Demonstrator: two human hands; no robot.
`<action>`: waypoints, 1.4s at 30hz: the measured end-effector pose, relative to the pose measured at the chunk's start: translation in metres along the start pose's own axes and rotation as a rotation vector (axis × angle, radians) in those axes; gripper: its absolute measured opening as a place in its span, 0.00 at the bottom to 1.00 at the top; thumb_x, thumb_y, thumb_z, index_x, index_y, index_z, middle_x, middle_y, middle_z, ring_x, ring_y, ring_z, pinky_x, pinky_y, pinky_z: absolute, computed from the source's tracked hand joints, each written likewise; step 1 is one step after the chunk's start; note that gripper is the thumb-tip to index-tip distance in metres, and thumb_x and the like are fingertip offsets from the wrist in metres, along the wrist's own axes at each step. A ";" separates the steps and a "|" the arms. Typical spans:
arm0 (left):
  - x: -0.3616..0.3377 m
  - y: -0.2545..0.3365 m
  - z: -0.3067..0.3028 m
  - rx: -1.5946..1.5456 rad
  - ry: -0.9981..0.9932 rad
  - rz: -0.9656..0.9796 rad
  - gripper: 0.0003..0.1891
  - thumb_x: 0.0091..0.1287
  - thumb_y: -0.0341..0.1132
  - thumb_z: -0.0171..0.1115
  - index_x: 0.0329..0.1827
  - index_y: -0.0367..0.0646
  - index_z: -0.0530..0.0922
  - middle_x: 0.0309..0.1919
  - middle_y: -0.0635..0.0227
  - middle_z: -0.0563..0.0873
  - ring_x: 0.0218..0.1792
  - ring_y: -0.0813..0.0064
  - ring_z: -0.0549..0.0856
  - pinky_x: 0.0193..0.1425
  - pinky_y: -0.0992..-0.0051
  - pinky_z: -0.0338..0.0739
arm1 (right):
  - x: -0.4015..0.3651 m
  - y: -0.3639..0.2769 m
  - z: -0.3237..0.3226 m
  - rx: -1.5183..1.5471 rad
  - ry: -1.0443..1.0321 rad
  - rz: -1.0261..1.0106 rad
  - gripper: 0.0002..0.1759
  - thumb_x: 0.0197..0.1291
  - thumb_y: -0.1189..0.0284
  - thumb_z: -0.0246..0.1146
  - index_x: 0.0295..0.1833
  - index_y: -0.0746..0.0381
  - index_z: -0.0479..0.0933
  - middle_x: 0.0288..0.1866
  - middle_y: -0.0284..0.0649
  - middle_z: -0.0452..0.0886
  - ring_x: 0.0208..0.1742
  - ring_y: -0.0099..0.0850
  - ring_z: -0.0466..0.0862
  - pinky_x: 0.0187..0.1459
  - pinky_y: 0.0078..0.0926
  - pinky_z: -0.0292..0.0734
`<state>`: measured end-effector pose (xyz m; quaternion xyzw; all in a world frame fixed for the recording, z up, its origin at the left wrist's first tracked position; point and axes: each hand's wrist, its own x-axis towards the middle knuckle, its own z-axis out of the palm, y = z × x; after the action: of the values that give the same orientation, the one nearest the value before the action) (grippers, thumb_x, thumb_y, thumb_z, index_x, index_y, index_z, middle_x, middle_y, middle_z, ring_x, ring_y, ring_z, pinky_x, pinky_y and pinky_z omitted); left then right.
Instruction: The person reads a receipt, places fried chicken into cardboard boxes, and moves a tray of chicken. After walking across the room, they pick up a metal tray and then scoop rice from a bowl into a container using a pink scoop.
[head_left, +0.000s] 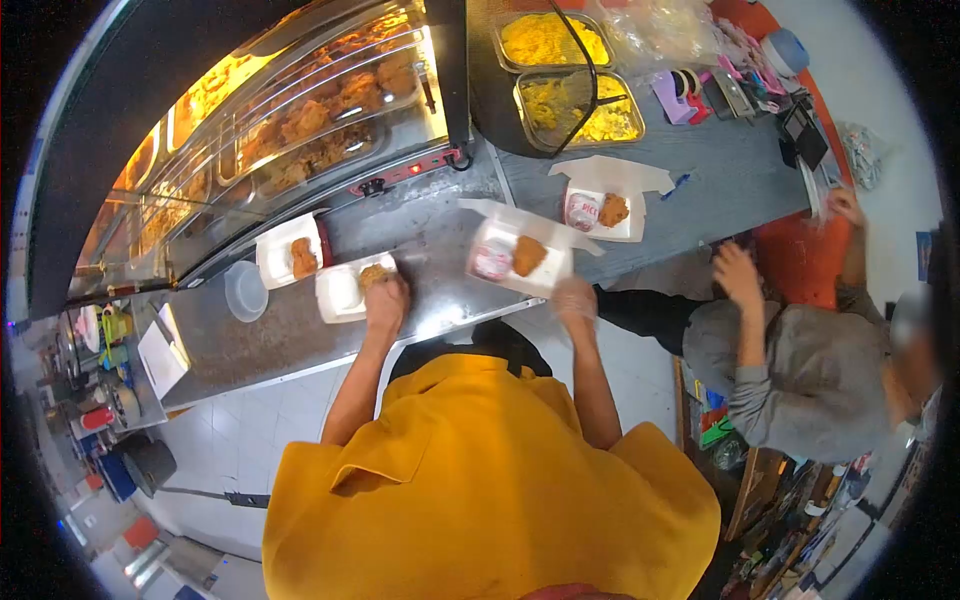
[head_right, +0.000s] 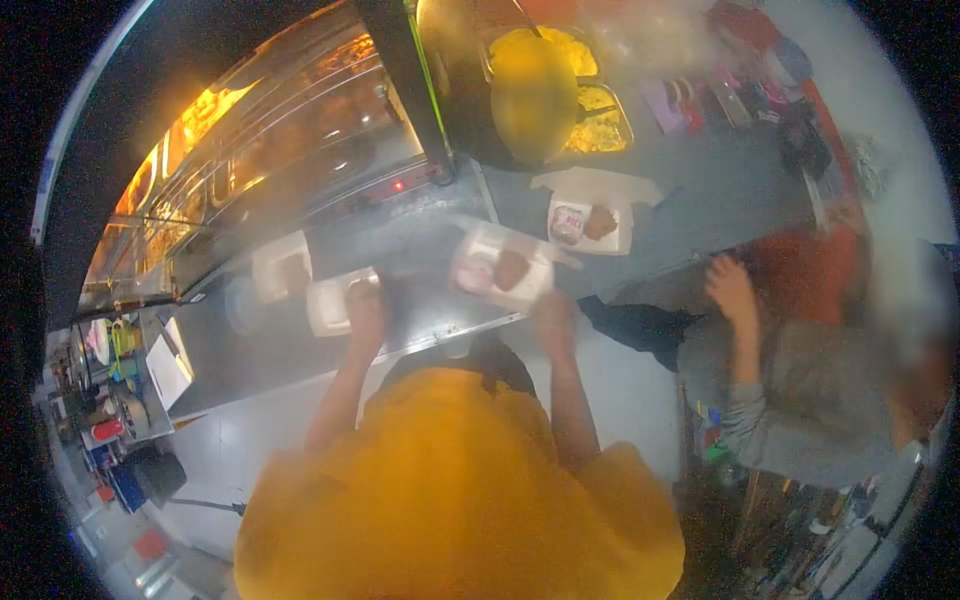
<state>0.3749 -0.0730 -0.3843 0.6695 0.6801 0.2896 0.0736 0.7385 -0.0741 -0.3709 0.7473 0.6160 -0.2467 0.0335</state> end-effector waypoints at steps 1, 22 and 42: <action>0.000 -0.005 0.016 0.171 -0.054 0.132 0.18 0.66 0.40 0.55 0.26 0.34 0.83 0.28 0.43 0.85 0.31 0.44 0.86 0.38 0.50 0.80 | 0.007 0.032 0.019 -0.001 0.068 0.013 0.14 0.60 0.67 0.57 0.37 0.64 0.84 0.40 0.53 0.85 0.45 0.52 0.85 0.47 0.45 0.81; 0.117 0.217 0.087 0.170 -0.576 0.129 0.11 0.65 0.35 0.54 0.34 0.42 0.85 0.33 0.51 0.87 0.35 0.57 0.89 0.37 0.61 0.84 | 0.061 0.089 -0.008 0.276 0.567 0.573 0.19 0.66 0.60 0.57 0.43 0.67 0.82 0.45 0.56 0.84 0.45 0.51 0.85 0.50 0.44 0.78; 0.130 0.176 0.084 -0.350 -0.163 0.308 0.11 0.65 0.35 0.61 0.29 0.35 0.78 0.31 0.45 0.83 0.33 0.47 0.84 0.38 0.56 0.79 | -0.068 0.099 0.142 1.275 0.296 0.588 0.22 0.72 0.56 0.51 0.54 0.66 0.68 0.40 0.48 0.78 0.26 0.39 0.82 0.22 0.34 0.80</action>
<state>0.5562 0.0639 -0.3292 0.7634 0.5013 0.3558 0.1982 0.7765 -0.2097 -0.4924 0.7823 0.1233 -0.4352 -0.4284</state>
